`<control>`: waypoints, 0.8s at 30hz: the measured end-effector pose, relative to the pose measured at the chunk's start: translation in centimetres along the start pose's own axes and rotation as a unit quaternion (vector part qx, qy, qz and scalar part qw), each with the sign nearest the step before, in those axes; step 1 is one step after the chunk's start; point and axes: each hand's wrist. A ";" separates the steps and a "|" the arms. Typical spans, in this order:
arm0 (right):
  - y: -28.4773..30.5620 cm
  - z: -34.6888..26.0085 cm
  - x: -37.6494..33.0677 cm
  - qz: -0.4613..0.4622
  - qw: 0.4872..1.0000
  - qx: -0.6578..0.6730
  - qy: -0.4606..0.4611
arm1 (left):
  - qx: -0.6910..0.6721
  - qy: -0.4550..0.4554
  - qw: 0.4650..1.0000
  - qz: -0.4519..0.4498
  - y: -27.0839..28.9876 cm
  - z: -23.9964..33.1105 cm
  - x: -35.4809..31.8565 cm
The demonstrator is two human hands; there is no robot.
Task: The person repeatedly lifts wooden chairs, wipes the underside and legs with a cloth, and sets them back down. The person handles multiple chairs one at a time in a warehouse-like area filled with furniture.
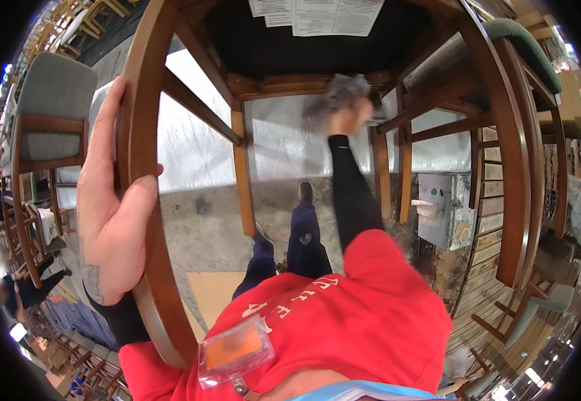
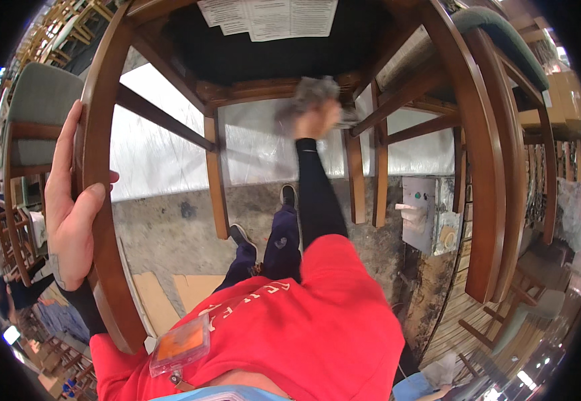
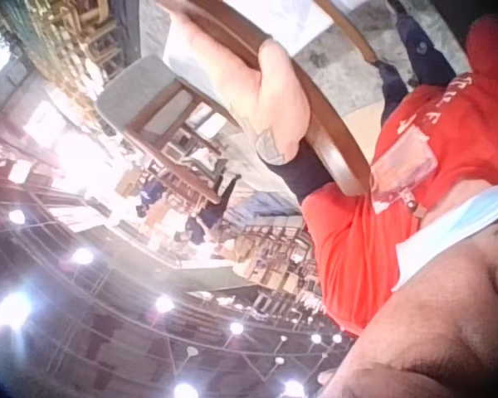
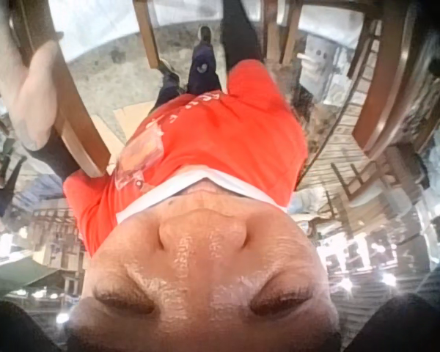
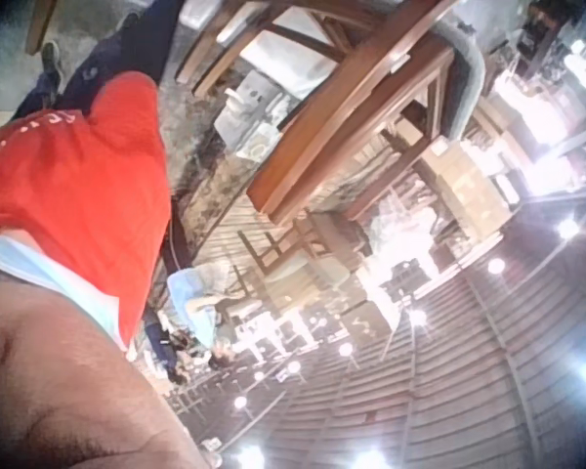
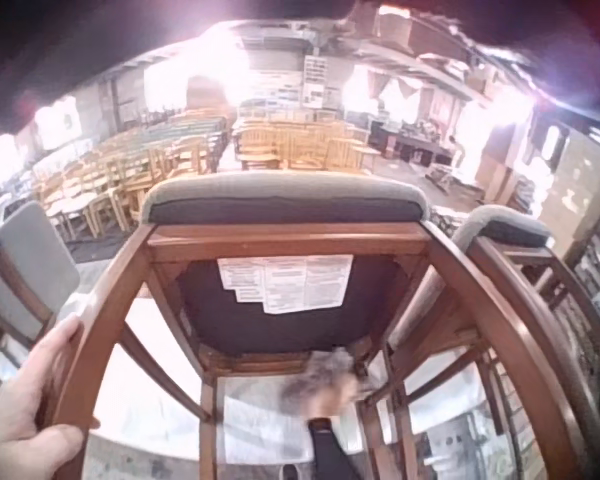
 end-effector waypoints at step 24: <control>3.5 -4.5 6.7 -0.093 0.993 -0.003 -0.068 | -0.014 0.013 1.000 0.021 -0.2 -0.9 0.1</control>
Point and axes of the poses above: each hand's wrist, its own x-axis towards the middle knuckle, its own y-axis out of the back of the hand, z = x × y, and after that the axes turned 9 degrees about z, right-handed
